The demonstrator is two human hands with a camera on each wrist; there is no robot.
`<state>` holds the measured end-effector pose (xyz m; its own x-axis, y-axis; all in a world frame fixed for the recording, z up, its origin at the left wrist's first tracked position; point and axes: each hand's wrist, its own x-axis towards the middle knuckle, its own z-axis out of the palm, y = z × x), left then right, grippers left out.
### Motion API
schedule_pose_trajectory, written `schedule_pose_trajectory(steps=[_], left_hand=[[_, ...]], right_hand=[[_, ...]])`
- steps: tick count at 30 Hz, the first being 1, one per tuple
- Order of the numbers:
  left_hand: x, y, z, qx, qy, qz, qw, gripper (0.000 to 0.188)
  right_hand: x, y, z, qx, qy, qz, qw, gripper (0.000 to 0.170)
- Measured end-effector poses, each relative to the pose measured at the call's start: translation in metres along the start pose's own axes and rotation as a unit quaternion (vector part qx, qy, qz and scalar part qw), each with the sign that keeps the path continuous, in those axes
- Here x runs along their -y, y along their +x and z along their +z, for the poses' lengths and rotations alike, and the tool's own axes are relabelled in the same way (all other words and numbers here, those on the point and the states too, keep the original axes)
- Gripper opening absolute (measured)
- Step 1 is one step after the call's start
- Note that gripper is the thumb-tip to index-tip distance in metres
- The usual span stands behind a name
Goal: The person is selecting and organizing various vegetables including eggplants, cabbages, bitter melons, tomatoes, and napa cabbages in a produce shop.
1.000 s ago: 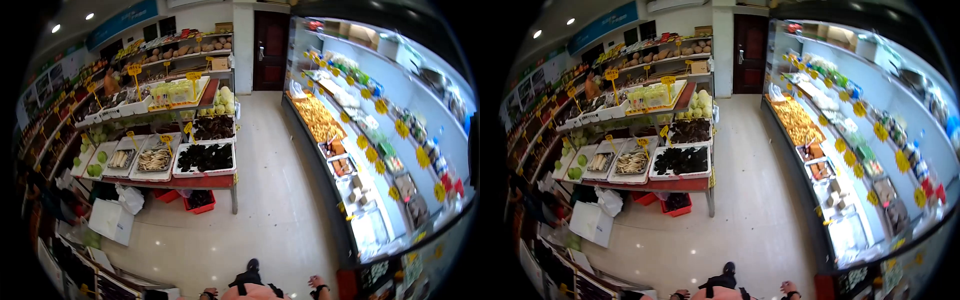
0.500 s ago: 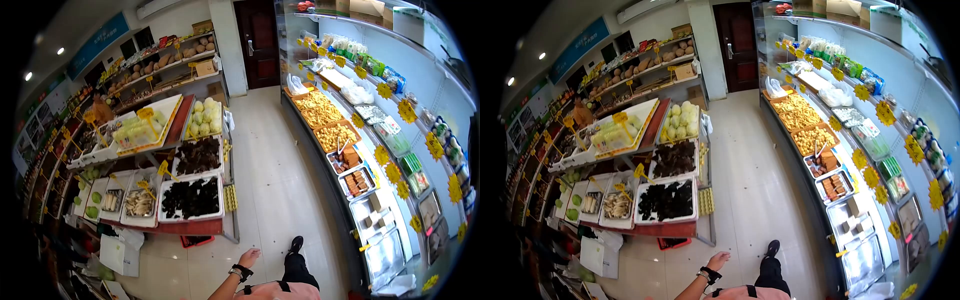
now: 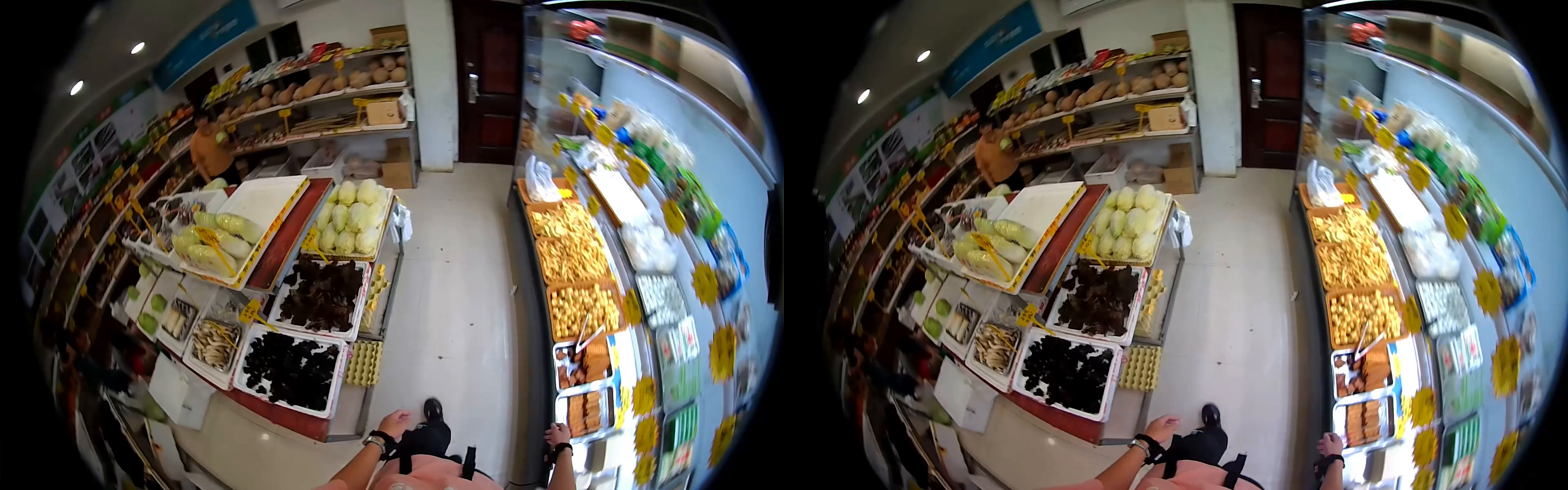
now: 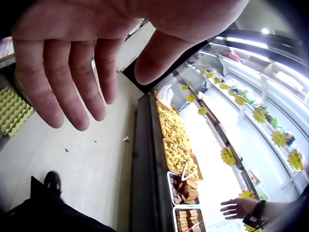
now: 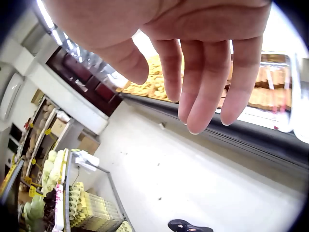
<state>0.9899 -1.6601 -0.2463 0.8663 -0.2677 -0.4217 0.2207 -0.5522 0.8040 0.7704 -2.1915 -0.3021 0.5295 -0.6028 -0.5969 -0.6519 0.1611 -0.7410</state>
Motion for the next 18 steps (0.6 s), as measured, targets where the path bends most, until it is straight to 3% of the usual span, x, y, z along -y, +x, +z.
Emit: schedule_pose_trajectory(steps=[2,4,5,6,7,10,11,16,17,18], left_hand=[[0.004,0.046,-0.002,-0.001,0.029,-0.066,0.997,0.038],[0.014,0.096,-0.007,-0.002,0.043,-0.092,0.995,0.041],[0.013,0.121,-0.012,-0.016,0.053,-0.115,0.992,0.041],[0.010,0.143,-0.016,-0.025,0.062,-0.142,0.988,0.041],[0.004,0.163,-0.018,-0.047,0.044,-0.169,0.983,0.040],[-0.011,0.234,-0.034,-0.096,-0.007,-0.235,0.967,0.039],[-0.024,0.259,-0.041,-0.091,-0.010,-0.231,0.969,0.039],[-0.116,0.357,-0.087,-0.103,0.006,-0.190,0.976,0.035],[-0.128,0.379,-0.094,-0.112,-0.014,-0.170,0.979,0.034],[-0.143,0.400,-0.101,-0.121,-0.037,-0.152,0.980,0.034]], right_hand=[[0.073,0.051,0.015,0.013,-0.042,-0.061,0.997,0.026],[0.112,0.112,0.024,0.016,-0.123,-0.123,0.985,0.025],[0.120,0.148,0.024,0.037,-0.122,-0.111,0.986,0.022],[0.144,0.154,0.030,0.046,-0.122,-0.079,0.988,0.020],[0.149,0.179,0.026,0.128,-0.021,-0.011,0.992,0.019],[0.186,0.219,0.042,0.125,0.012,0.230,0.965,0.021],[0.195,0.231,0.052,0.119,0.007,0.253,0.960,0.022],[0.246,0.284,0.098,0.162,-0.209,0.170,0.949,0.024],[0.258,0.299,0.108,0.209,-0.337,0.104,0.912,0.025],[0.274,0.313,0.118,0.257,-0.488,0.015,0.834,0.025]])
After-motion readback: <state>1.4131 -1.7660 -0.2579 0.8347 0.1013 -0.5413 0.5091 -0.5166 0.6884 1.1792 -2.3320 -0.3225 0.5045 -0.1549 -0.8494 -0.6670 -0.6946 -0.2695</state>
